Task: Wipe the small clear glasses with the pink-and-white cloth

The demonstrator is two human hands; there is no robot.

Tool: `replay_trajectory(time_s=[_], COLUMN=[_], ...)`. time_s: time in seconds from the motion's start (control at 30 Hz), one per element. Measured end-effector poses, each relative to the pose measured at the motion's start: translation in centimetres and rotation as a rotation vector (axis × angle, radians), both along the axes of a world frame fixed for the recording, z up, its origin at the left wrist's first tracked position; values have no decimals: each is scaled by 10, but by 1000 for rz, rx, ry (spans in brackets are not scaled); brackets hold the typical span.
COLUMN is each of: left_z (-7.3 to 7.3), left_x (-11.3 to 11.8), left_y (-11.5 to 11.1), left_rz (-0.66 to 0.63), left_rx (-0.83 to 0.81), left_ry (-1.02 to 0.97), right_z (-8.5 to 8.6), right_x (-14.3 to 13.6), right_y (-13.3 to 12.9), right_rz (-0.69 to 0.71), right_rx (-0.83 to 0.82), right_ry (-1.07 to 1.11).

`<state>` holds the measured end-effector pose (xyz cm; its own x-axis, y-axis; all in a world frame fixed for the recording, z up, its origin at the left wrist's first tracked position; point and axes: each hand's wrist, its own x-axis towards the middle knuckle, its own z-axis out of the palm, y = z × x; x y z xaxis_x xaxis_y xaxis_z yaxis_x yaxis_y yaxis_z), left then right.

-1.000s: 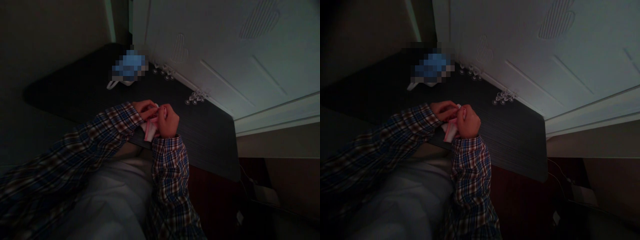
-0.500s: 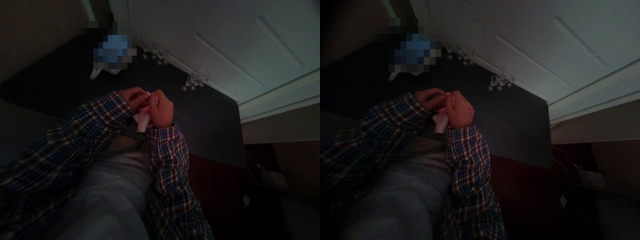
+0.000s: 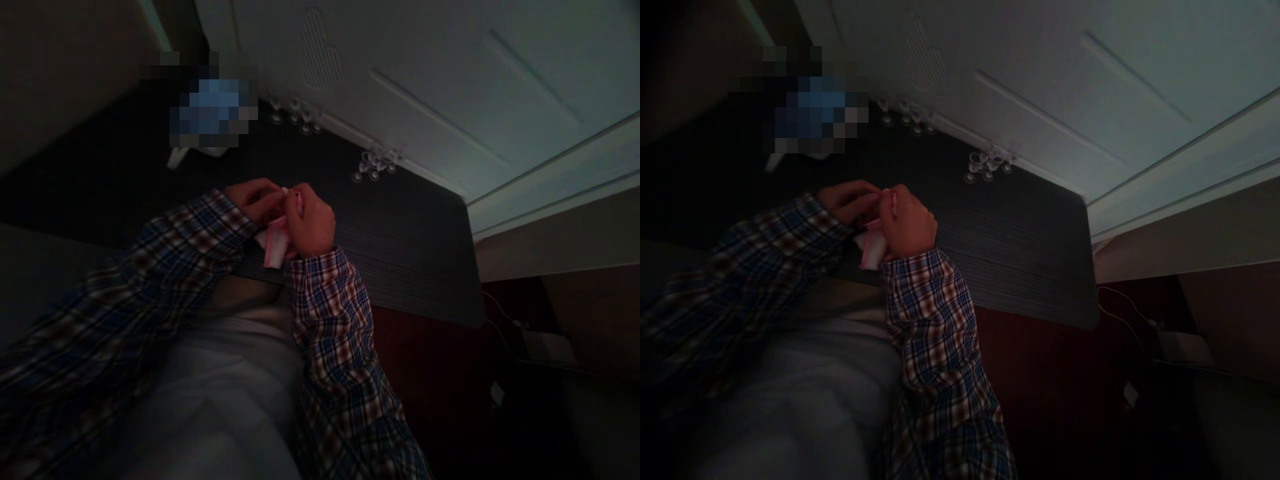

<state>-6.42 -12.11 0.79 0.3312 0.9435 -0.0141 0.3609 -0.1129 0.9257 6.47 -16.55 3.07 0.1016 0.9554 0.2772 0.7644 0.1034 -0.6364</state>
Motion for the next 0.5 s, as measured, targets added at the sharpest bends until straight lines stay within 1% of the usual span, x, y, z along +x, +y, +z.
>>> replay_trajectory(time_s=[0.1,0.2,0.33,0.5], left_z=[-7,-8,-1,8], left_x=[0,1,0,-2], left_y=[2,2,-1,-3], left_rz=[16,18,3,-32], left_rx=[15,26,47,21], left_ry=[-39,-26,3,35], right_z=[-1,-2,-2,-2], right_x=[0,1,1,1], right_y=[1,1,0,0], right_rz=[7,17,10,8], right_rx=[20,32,17,23], right_ry=[-4,13,6,3])
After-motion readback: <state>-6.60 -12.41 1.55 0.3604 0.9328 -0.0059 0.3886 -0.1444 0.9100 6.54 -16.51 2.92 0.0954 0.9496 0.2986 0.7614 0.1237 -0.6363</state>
